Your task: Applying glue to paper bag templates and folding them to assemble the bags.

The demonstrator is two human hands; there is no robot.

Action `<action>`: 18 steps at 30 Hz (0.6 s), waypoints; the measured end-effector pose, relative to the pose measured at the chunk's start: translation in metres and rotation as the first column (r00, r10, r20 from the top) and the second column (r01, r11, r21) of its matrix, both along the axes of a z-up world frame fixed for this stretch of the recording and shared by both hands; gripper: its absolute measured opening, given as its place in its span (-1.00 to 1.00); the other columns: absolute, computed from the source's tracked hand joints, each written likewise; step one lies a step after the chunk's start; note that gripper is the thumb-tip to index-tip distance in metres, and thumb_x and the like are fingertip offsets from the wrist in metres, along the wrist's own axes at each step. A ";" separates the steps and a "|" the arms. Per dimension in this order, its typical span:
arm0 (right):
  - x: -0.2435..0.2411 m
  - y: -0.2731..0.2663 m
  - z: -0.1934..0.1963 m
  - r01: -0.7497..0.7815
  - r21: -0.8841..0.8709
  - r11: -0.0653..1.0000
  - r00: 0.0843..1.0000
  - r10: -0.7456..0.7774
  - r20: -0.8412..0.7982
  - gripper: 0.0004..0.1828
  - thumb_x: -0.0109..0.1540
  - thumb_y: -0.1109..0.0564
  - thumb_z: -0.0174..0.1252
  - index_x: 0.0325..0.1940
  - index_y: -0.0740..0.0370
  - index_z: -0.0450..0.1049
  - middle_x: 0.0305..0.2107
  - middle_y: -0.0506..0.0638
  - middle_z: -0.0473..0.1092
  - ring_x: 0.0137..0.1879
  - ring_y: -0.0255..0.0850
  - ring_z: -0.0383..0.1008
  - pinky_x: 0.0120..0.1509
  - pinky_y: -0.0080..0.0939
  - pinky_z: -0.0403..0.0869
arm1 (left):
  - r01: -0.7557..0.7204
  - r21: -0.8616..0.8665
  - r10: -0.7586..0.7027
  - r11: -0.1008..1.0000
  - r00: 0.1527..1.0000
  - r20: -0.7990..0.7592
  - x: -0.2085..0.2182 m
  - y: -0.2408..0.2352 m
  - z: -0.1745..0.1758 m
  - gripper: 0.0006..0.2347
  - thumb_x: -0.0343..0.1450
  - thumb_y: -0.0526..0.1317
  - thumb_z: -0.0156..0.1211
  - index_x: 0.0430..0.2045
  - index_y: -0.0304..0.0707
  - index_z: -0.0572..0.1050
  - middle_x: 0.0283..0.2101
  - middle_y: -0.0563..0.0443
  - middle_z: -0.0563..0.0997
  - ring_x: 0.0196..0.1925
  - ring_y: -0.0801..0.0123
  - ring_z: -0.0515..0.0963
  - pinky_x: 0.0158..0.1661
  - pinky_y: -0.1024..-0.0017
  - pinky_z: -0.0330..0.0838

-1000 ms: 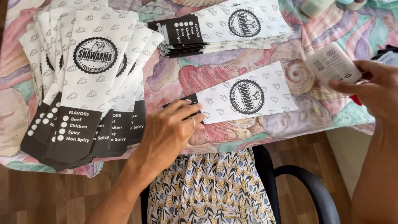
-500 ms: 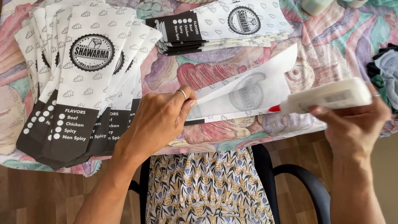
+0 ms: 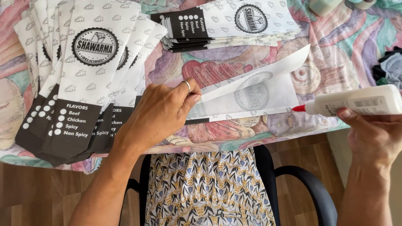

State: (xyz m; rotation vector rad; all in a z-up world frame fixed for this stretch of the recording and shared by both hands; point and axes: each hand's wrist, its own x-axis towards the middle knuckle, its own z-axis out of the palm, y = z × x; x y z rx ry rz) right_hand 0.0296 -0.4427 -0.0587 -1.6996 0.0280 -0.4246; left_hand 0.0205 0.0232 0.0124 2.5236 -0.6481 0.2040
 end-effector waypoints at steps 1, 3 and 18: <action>0.000 0.012 0.002 -0.005 0.002 1.000 1.000 0.005 0.000 -0.63 0.14 0.20 0.52 -0.19 0.06 0.40 -0.09 -0.16 0.42 0.25 -0.30 0.54 0.49 -0.16 0.75 | -0.005 0.002 0.005 1.000 1.000 0.000 0.002 0.000 0.000 -0.93 0.54 -0.30 0.14 -0.33 -0.18 0.40 -0.67 0.01 0.52 -0.66 0.08 0.51 -0.56 0.12 0.25; -0.001 0.036 0.007 -0.070 -0.066 0.995 0.989 0.078 0.125 -0.34 0.04 0.16 0.54 0.09 0.19 0.32 -0.06 0.00 0.43 0.16 -0.13 0.55 0.24 -0.07 0.74 | 0.010 -0.025 -0.011 1.000 0.997 -0.070 0.005 0.002 0.001 -0.93 0.53 -0.26 0.18 -0.31 -0.22 0.47 -0.57 0.06 0.64 -0.62 0.24 0.60 -0.51 0.16 0.39; -0.021 0.262 0.007 -0.386 0.171 0.906 0.919 0.362 0.155 -0.32 -0.23 0.43 0.58 -0.05 0.40 0.52 -0.31 0.30 0.56 -0.08 -0.09 0.58 0.06 0.01 0.60 | 0.010 -0.190 -0.076 0.982 0.936 -0.343 0.021 0.009 0.007 -0.89 0.51 -0.23 0.14 -0.31 -0.21 0.60 -0.46 -0.13 0.73 -0.50 0.07 0.69 -0.13 0.08 0.53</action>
